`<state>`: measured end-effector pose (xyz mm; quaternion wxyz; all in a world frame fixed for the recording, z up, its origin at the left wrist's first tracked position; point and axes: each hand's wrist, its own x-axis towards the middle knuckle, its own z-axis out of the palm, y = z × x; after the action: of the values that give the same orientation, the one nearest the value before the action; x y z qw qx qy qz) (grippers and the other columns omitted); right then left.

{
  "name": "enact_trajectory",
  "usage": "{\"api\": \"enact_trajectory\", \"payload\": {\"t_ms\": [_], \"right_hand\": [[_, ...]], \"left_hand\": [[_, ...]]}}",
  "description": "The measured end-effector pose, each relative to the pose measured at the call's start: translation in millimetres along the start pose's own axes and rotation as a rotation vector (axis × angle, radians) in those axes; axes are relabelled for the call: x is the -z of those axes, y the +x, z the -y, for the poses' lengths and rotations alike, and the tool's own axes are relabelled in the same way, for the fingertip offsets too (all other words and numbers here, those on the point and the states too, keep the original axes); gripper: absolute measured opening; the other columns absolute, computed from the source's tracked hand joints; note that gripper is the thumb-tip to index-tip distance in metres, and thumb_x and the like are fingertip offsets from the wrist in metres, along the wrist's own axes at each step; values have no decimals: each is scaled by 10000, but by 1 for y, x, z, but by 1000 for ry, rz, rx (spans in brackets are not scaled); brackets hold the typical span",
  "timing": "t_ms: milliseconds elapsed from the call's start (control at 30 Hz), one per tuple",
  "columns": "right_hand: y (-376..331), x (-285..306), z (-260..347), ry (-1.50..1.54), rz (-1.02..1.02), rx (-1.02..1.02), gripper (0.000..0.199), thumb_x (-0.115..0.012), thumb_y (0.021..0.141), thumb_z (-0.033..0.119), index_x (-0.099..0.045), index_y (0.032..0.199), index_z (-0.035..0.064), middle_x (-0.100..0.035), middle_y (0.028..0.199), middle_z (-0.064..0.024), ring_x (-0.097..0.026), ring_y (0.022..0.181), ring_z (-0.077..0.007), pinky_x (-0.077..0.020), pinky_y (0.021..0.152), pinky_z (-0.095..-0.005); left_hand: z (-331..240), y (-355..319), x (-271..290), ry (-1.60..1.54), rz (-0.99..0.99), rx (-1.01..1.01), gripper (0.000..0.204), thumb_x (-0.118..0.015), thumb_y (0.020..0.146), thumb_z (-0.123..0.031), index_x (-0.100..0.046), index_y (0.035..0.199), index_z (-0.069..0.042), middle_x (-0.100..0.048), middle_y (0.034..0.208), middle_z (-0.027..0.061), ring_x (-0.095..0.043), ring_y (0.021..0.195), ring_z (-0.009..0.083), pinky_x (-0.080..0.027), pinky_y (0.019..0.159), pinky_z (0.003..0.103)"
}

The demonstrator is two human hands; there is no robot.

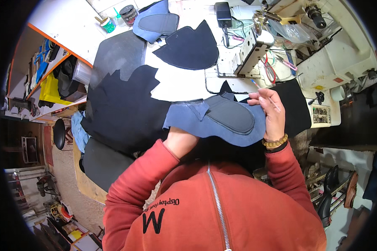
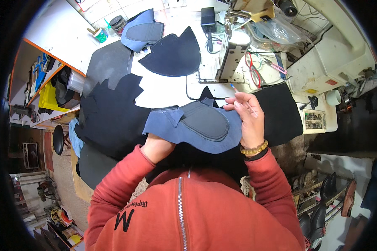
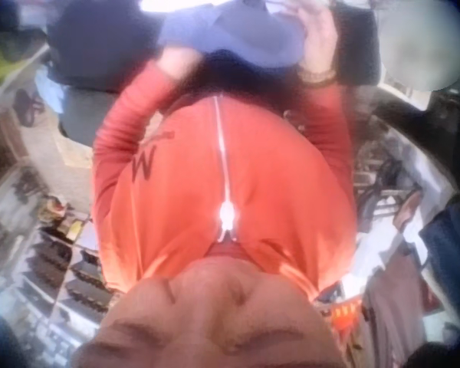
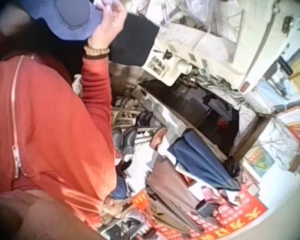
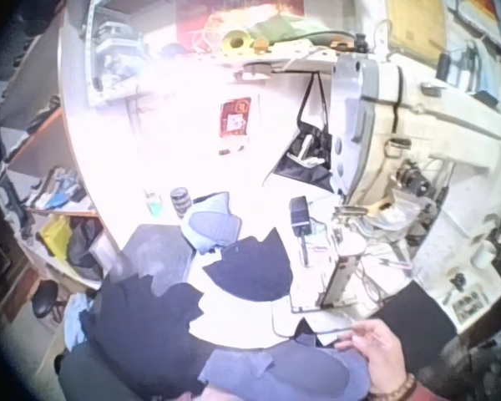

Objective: The person handles black and blue shoe components on a worktable, unfolding and smoothing a large black fabric piece, then picking up and inspecting a blue shoe upper. The person repeatedly aligns and adjusts the parts without using a tool.

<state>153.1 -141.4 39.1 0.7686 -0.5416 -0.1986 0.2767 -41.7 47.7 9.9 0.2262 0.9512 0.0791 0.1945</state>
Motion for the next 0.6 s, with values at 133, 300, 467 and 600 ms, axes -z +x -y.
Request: {"api": "enact_trajectory", "payload": {"t_ms": [133,300,467,600], "right_hand": [[2,7,-6,-76,0,42,239,-576,965,62,-572,1190,-18,-685,1082,-166,-687,936,-205,-540,890,-332],[5,17,-12,-80,10,57,199,-583,960,54,-601,1148,-9,-700,1036,-144,-699,895,-204,-546,863,-327],[3,16,-7,-28,26,6,208,-582,953,66,-595,1147,-7,-696,1044,-148,-691,885,-191,-544,853,-314],[-5,6,-2,37,61,-11,239,-571,943,70,-582,1171,-1,-689,1074,-161,-680,897,-182,-544,853,-303]], "left_hand": [[2,24,7,-61,4,-81,236,-614,862,-93,-645,1085,-19,-652,1033,195,-620,984,392,-498,837,458],[3,42,18,151,204,-99,164,-637,855,-157,-640,984,-57,-671,922,172,-668,832,363,-538,713,413],[6,38,19,189,229,-95,149,-629,860,-173,-647,957,-62,-671,892,180,-676,839,362,-531,704,429],[6,10,9,223,365,93,252,-621,874,-180,-668,1090,-59,-686,976,207,-675,902,373,-532,771,445]]}}
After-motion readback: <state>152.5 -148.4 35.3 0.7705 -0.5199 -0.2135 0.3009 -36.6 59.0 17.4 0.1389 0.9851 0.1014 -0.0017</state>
